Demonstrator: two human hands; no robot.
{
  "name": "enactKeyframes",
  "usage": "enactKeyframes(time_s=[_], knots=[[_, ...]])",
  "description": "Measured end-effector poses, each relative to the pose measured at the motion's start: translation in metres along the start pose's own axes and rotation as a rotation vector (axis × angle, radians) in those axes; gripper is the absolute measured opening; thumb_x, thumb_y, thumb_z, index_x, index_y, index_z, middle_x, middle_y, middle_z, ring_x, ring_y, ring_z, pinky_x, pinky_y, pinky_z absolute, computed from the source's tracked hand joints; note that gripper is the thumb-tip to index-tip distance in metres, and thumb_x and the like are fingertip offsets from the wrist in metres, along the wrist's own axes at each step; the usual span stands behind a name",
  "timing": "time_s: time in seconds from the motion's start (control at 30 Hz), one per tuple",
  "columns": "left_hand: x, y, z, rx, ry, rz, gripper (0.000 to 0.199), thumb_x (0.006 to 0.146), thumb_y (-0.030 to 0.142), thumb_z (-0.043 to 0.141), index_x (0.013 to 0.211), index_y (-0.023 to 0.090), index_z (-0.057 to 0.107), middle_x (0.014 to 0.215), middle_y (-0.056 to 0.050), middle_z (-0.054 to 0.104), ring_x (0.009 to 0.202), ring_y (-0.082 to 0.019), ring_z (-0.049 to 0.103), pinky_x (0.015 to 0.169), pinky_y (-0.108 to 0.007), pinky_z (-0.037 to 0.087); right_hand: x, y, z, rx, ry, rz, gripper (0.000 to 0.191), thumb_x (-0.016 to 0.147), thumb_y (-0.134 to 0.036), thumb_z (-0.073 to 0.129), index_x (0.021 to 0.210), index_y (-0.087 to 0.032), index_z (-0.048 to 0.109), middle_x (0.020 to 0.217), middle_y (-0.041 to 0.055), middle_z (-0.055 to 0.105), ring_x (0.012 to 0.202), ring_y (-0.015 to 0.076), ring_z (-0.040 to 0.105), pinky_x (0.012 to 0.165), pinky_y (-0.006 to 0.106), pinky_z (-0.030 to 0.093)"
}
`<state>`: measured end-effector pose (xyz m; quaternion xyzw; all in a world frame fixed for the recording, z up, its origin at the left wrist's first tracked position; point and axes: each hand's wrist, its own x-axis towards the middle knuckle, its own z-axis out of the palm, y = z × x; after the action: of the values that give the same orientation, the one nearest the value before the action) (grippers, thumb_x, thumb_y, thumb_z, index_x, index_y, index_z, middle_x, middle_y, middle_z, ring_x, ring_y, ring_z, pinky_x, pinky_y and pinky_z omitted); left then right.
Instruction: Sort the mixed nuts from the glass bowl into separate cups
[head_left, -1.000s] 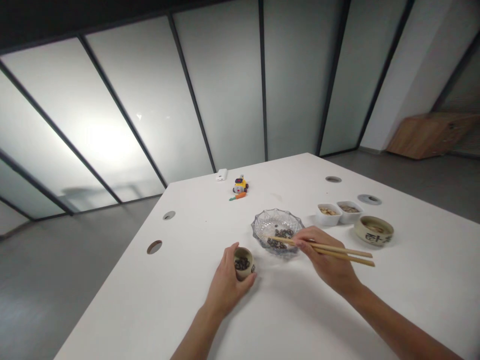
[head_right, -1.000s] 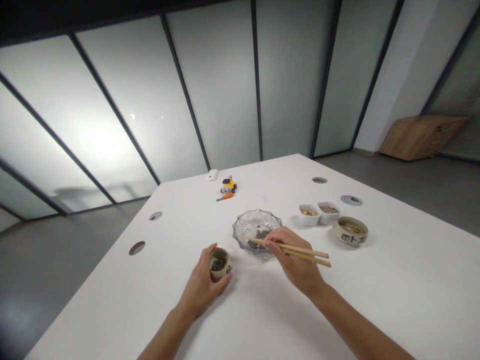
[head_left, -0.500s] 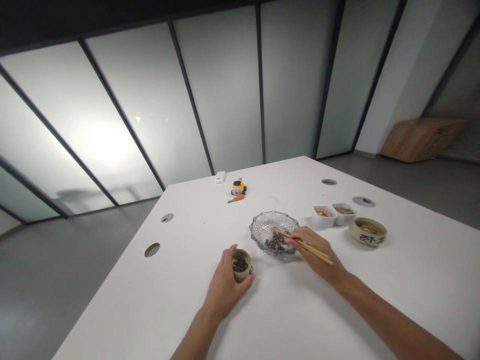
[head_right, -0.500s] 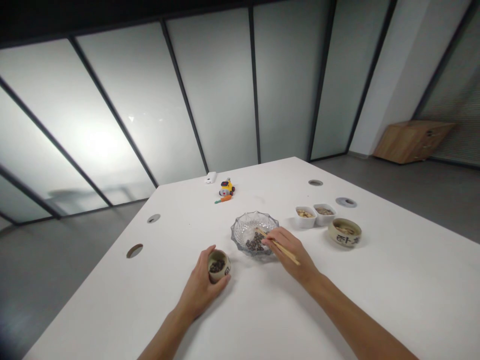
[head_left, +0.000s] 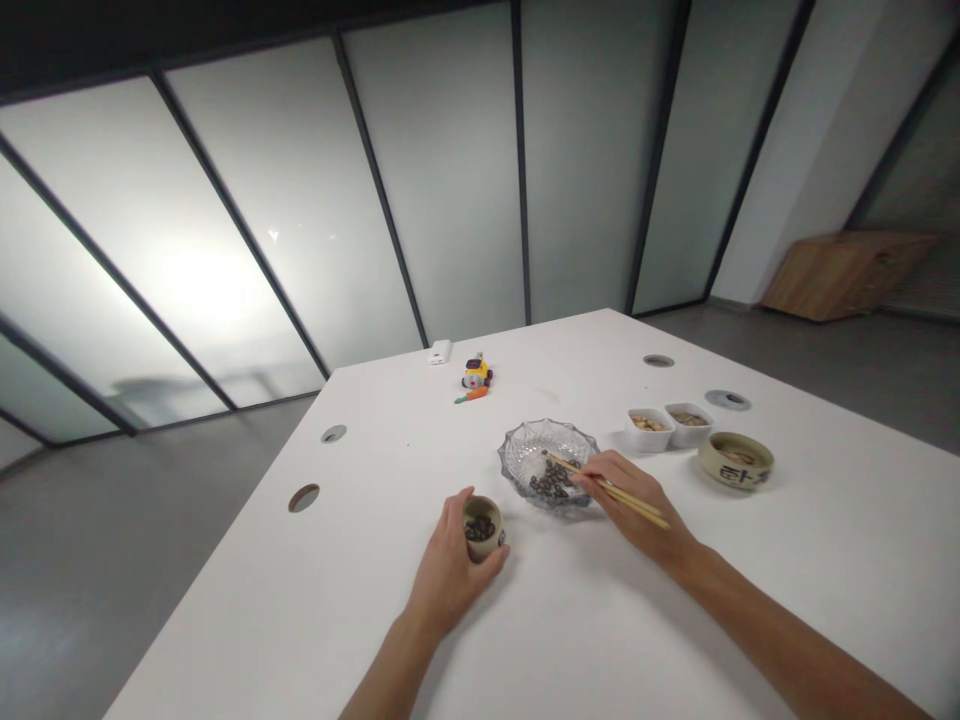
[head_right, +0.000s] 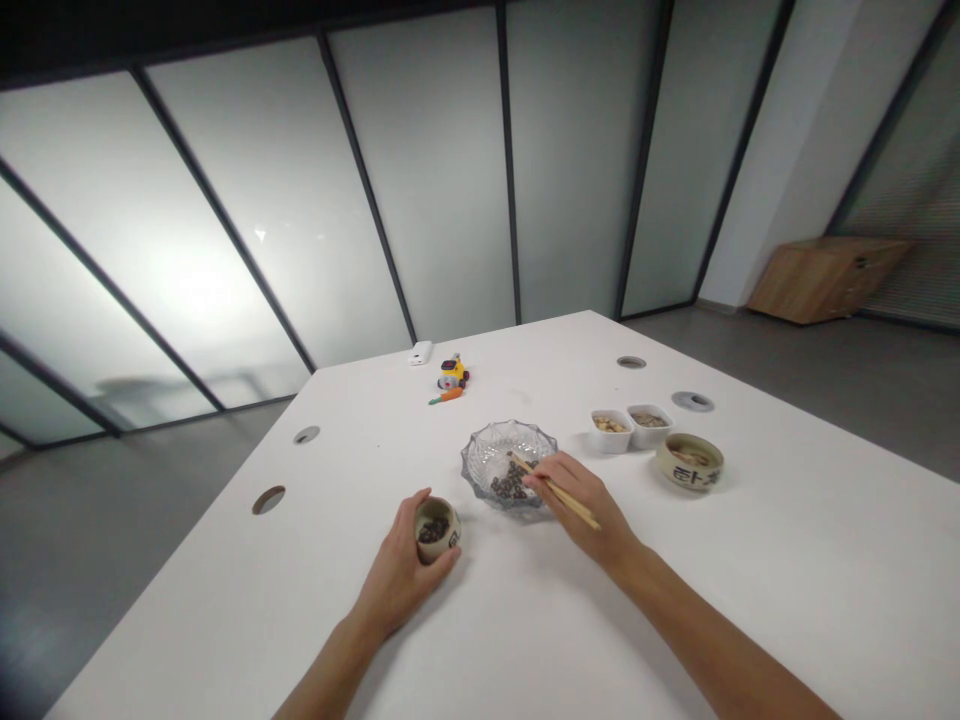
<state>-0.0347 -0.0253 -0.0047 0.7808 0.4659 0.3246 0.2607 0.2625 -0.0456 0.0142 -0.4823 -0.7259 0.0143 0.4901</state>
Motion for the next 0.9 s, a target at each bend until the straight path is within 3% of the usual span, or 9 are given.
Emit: enactKeyframes(time_s=[0.23, 0.5, 0.9], knots=[[-0.002, 0.001, -0.001, 0.0, -0.004, 0.0, 0.072, 0.082, 0.029, 0.073, 0.145, 0.022, 0.04, 0.14, -0.013, 0.057, 0.129, -0.03, 0.06, 0.113, -0.049, 0.047, 0.0, 0.0, 0.0, 0.036, -0.038, 0.008, 0.016, 0.103, -0.033, 0.057, 0.094, -0.025, 0.067, 0.092, 0.0037, 0.07, 0.083, 0.0187, 0.069, 0.076, 0.03, 0.057], [-0.001, 0.002, -0.002, -0.006, -0.015, -0.004, 0.071, 0.083, 0.028, 0.072, 0.145, 0.023, 0.039, 0.14, -0.013, 0.055, 0.13, -0.029, 0.059, 0.114, -0.049, 0.046, 0.004, 0.0, 0.002, -0.044, -0.107, -0.118, 0.015, 0.104, -0.028, 0.055, 0.096, -0.024, 0.066, 0.095, 0.0057, 0.071, 0.088, 0.02, 0.07, 0.078, 0.032, 0.057], [0.0, 0.002, -0.002, 0.001, -0.01, -0.006, 0.071, 0.083, 0.029, 0.073, 0.146, 0.022, 0.039, 0.139, -0.013, 0.056, 0.128, -0.029, 0.06, 0.113, -0.049, 0.047, 0.003, 0.005, 0.012, -0.124, -0.13, -0.162, 0.016, 0.105, -0.029, 0.053, 0.096, -0.023, 0.065, 0.095, 0.0074, 0.07, 0.091, 0.0223, 0.07, 0.08, 0.034, 0.059]])
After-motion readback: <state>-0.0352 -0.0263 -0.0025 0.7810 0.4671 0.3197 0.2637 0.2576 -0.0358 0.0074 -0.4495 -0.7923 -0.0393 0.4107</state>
